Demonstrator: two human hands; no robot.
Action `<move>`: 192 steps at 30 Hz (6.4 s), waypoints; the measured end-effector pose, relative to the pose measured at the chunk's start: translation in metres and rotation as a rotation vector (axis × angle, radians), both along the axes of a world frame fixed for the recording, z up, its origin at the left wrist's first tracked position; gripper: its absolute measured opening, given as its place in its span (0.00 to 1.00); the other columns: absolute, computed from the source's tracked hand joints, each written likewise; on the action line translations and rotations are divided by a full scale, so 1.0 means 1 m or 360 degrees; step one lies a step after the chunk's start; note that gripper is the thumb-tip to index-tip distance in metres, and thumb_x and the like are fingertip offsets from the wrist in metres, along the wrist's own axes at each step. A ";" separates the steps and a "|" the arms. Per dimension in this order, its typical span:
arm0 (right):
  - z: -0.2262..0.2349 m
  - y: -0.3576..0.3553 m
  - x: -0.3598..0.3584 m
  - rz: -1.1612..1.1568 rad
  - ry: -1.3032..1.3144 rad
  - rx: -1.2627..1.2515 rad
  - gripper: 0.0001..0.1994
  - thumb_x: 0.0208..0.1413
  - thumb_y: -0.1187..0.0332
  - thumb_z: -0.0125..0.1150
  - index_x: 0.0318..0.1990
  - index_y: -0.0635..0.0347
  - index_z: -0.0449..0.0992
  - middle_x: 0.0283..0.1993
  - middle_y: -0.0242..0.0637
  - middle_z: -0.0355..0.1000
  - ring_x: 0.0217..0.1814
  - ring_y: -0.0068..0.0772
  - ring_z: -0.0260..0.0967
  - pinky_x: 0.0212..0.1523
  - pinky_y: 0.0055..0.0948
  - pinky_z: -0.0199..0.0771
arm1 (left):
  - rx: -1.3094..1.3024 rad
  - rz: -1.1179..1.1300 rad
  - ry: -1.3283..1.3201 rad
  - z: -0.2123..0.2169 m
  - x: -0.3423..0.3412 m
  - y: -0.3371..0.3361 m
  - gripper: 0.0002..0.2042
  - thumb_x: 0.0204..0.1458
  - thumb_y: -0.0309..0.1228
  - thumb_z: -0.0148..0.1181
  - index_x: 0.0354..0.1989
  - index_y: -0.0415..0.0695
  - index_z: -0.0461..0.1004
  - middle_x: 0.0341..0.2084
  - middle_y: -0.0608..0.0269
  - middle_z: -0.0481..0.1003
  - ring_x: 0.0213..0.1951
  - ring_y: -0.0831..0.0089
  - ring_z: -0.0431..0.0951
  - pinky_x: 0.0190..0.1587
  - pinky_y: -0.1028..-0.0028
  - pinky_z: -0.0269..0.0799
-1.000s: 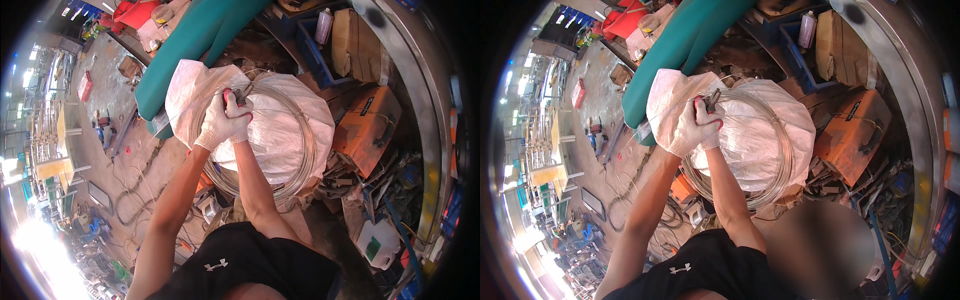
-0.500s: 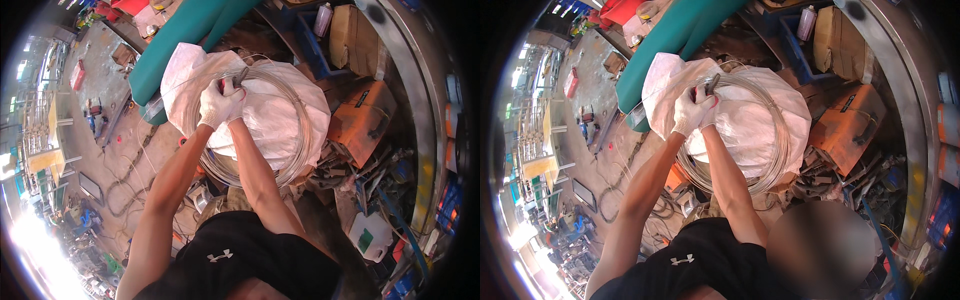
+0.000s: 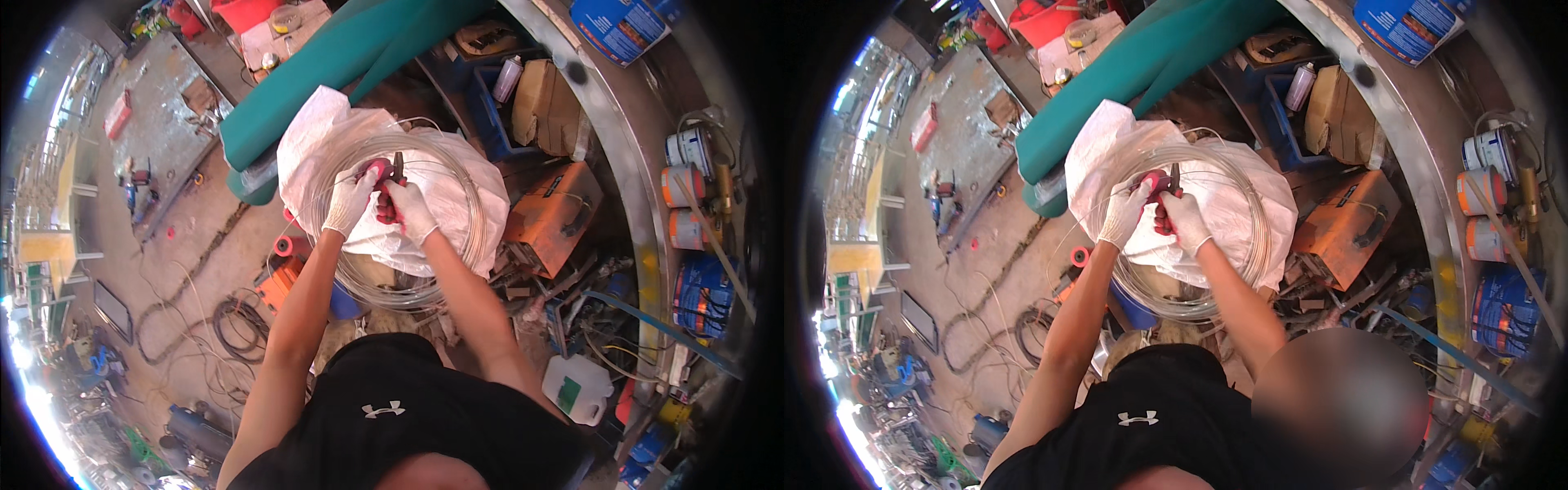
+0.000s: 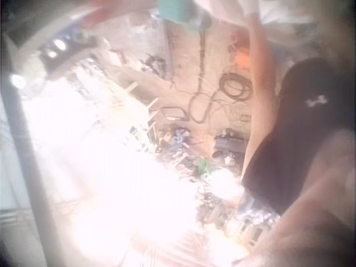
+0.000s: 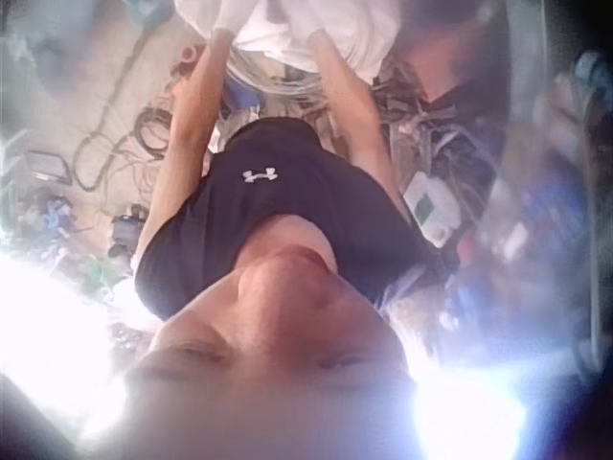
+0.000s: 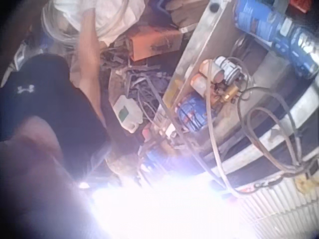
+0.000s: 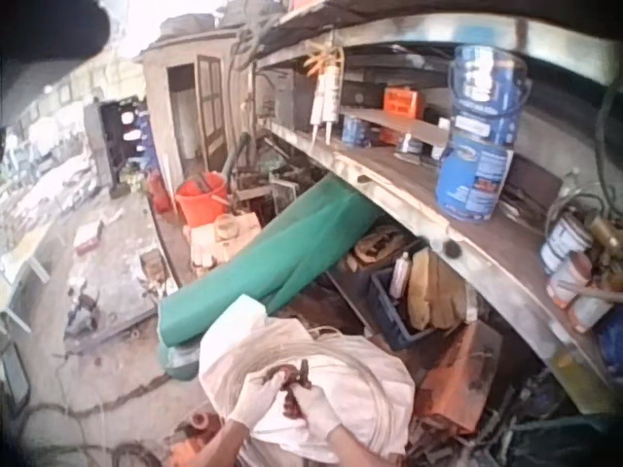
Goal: The person uses pliers to cut ties on a large coil of wire, then pulls lengths of wire from the coil.
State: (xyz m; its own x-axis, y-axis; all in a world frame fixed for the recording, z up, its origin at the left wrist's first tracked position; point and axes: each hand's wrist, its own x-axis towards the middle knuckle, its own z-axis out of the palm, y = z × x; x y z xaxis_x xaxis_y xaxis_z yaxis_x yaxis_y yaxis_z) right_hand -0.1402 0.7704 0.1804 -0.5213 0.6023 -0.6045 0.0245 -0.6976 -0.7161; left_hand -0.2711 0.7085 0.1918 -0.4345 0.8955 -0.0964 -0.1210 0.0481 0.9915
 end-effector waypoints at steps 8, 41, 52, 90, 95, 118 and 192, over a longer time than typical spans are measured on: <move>0.059 0.067 0.031 0.1293 -0.0853 -0.0463 0.12 0.61 0.55 0.61 0.33 0.53 0.75 0.29 0.32 0.73 0.29 0.35 0.73 0.36 0.50 0.79 | 0.0212 0.0452 -0.0656 -0.033 0.071 -0.029 0.18 0.64 0.35 0.55 0.54 0.34 0.77 0.40 0.58 0.82 0.40 0.72 0.82 0.41 0.72 0.77; 0.012 -0.080 0.048 0.1184 0.0088 -0.0297 0.14 0.64 0.61 0.59 0.43 0.65 0.78 0.40 0.43 0.79 0.38 0.43 0.78 0.41 0.42 0.79 | 0.0818 0.1691 -0.0823 0.024 -0.201 -0.349 0.14 0.65 0.35 0.52 0.49 0.35 0.74 0.44 0.48 0.81 0.47 0.54 0.82 0.54 0.54 0.77; 0.056 -0.114 0.110 0.2205 -0.0829 0.1084 0.19 0.57 0.55 0.61 0.40 0.66 0.80 0.26 0.49 0.76 0.27 0.45 0.76 0.32 0.41 0.73 | 0.1875 0.2841 -0.0986 -0.058 -0.249 -0.707 0.13 0.60 0.37 0.48 0.39 0.42 0.76 0.39 0.57 0.82 0.43 0.53 0.83 0.50 0.51 0.82; 0.000 0.029 0.203 0.0369 -0.2080 0.2140 0.17 0.59 0.60 0.58 0.51 0.61 0.76 0.50 0.56 0.76 0.51 0.60 0.75 0.50 0.51 0.75 | 0.0572 0.0990 -0.1018 0.045 -0.239 -0.296 0.21 0.69 0.43 0.47 0.64 0.46 0.66 0.65 0.55 0.69 0.65 0.56 0.69 0.67 0.50 0.64; -0.029 0.012 0.195 0.0399 -0.1964 0.2150 0.18 0.60 0.57 0.51 0.46 0.58 0.80 0.42 0.58 0.77 0.45 0.59 0.77 0.45 0.52 0.75 | 0.0359 0.0805 -0.0204 -0.015 -0.252 -0.362 0.15 0.67 0.36 0.47 0.56 0.42 0.70 0.55 0.56 0.74 0.58 0.61 0.73 0.64 0.56 0.68; -0.049 -0.206 0.668 0.0250 -0.2529 0.1906 0.20 0.58 0.74 0.54 0.58 0.71 0.70 0.51 0.61 0.75 0.54 0.54 0.76 0.50 0.42 0.74 | -0.0259 0.0167 -0.0498 0.096 -0.153 -0.488 0.16 0.64 0.38 0.51 0.46 0.37 0.79 0.32 0.61 0.81 0.28 0.76 0.80 0.26 0.78 0.73; -0.015 0.021 0.224 -0.0207 -0.1149 0.1242 0.10 0.57 0.74 0.63 0.45 0.66 0.77 0.31 0.36 0.76 0.31 0.25 0.72 0.33 0.28 0.72 | -0.0305 -0.1055 0.1890 -0.016 0.011 0.071 0.12 0.55 0.29 0.56 0.45 0.46 0.82 0.40 0.48 0.81 0.44 0.49 0.81 0.49 0.55 0.74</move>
